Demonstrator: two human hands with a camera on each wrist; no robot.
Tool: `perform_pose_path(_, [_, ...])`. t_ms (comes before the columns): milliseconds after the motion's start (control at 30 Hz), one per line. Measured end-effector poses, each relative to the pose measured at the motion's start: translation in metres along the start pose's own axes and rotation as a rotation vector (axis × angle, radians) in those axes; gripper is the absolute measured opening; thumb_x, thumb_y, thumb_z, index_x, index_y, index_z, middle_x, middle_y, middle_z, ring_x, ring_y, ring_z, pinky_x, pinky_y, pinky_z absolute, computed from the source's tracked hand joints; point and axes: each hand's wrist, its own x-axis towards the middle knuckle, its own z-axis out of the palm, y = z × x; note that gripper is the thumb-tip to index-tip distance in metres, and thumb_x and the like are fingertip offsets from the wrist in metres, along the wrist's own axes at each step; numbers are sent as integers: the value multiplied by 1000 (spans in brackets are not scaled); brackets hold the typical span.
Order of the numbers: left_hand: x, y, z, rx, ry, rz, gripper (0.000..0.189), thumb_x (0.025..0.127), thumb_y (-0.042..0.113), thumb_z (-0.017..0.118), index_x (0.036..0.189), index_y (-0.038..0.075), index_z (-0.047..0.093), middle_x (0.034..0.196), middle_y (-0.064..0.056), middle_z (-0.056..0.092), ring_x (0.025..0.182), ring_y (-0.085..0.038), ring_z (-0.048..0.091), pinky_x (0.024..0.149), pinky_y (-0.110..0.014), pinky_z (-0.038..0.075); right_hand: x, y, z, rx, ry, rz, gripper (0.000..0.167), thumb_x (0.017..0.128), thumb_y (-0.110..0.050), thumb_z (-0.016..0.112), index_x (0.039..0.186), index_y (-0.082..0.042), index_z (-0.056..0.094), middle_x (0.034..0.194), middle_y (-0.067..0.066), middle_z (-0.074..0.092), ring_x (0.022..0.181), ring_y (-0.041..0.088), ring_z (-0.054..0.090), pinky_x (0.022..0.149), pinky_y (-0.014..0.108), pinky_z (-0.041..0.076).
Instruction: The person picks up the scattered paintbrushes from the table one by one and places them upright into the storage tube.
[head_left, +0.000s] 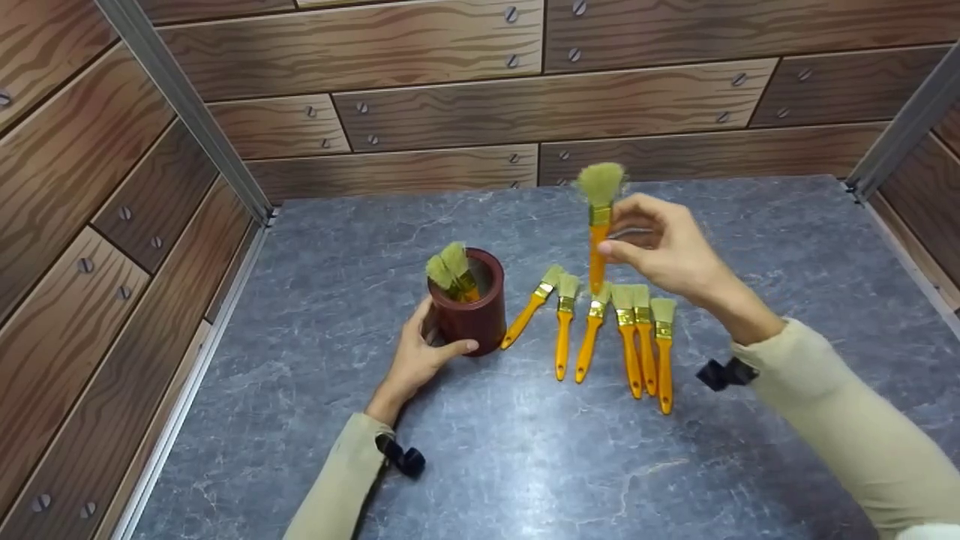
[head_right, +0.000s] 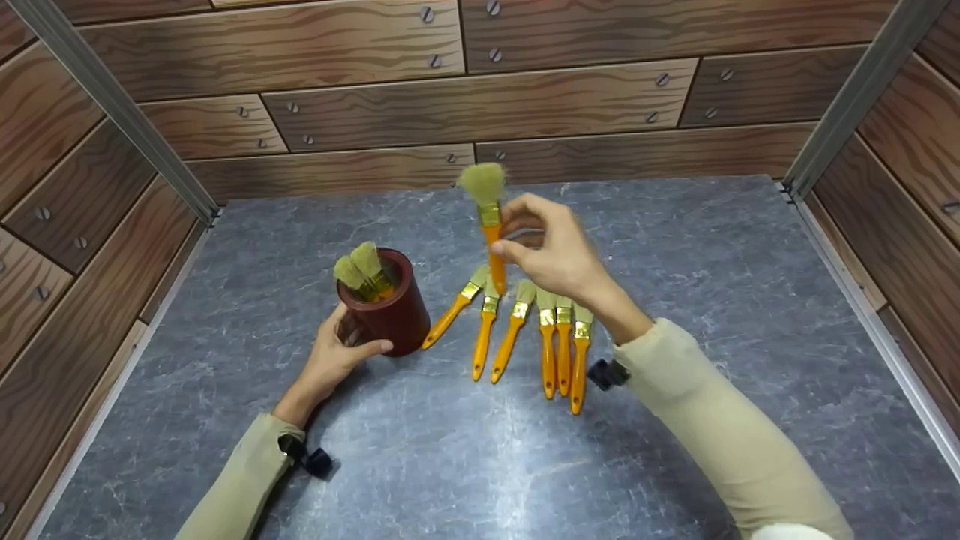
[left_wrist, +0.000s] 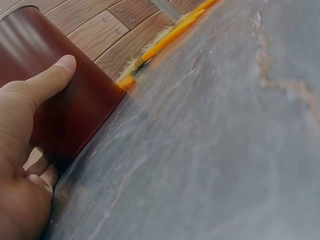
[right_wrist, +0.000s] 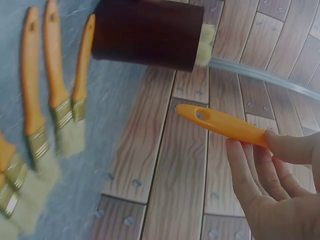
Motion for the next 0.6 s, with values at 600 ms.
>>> perform_pose_path(600, [-2, 2, 1, 9, 16, -40, 100, 87, 15, 92, 167, 31, 35, 163, 1, 51, 153, -19, 46, 128, -45, 39, 47, -33, 62, 108, -61, -121, 27, 94, 8, 77, 118, 5, 66, 112, 19, 74, 95, 25, 77, 88, 38, 68])
